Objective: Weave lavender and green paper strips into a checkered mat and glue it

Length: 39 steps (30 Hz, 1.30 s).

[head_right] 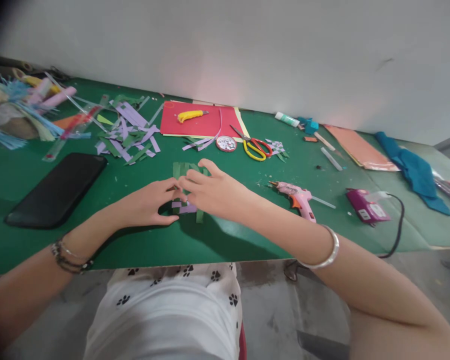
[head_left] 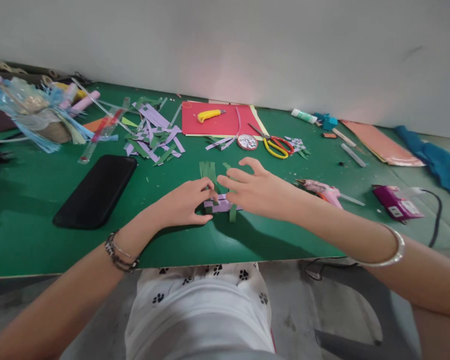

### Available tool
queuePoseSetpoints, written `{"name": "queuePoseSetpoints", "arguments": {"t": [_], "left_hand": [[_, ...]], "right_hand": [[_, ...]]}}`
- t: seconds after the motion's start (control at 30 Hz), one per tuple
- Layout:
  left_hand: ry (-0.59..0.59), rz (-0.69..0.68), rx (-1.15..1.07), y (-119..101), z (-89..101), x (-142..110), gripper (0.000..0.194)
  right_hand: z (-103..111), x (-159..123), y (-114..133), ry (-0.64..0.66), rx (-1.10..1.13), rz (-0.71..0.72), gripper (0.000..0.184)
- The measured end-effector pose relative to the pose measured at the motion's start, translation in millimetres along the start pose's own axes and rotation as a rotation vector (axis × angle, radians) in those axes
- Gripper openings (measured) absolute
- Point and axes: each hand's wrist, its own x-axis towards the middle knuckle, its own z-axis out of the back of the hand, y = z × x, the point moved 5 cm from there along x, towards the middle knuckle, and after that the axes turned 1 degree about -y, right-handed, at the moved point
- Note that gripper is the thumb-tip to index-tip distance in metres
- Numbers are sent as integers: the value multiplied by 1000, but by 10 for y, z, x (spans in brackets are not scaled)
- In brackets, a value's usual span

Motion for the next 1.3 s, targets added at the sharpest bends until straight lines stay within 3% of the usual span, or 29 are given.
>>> {"name": "queuePoseSetpoints", "arguments": {"t": [0.23,0.43,0.63,0.87,0.93,1.0,1.1,1.17,1.3], "left_hand": [[-1,-14,91,-2,-19,3,31],[-64,-58,95,-55,9,18,24],[-63,2,64,-28,-14,46,22],[-23,40,87,-35,-35,71,22],[-16,47,84,-33,-39,73,23],[-4,53,74,-29,-43,74,23],[8,61,57,-27,-45,77,23],[6,62,53,-32,-43,78,23],[-14,46,67,-47,-40,74,26]], "right_hand": [[-71,68,-42,-43,-43,-28,22],[-85,89,-60,-72,33,-119,21],[-235,22,-154,-19,283,-260,9],[-399,-62,-184,-21,621,-382,11],[-480,-81,-254,-101,730,-488,20],[-601,-123,-365,-186,842,-689,29],[-827,-187,-463,-170,997,-995,31],[-914,-177,-446,-108,1071,-1056,31],[-926,-104,-378,-91,1171,-1029,36]]}}
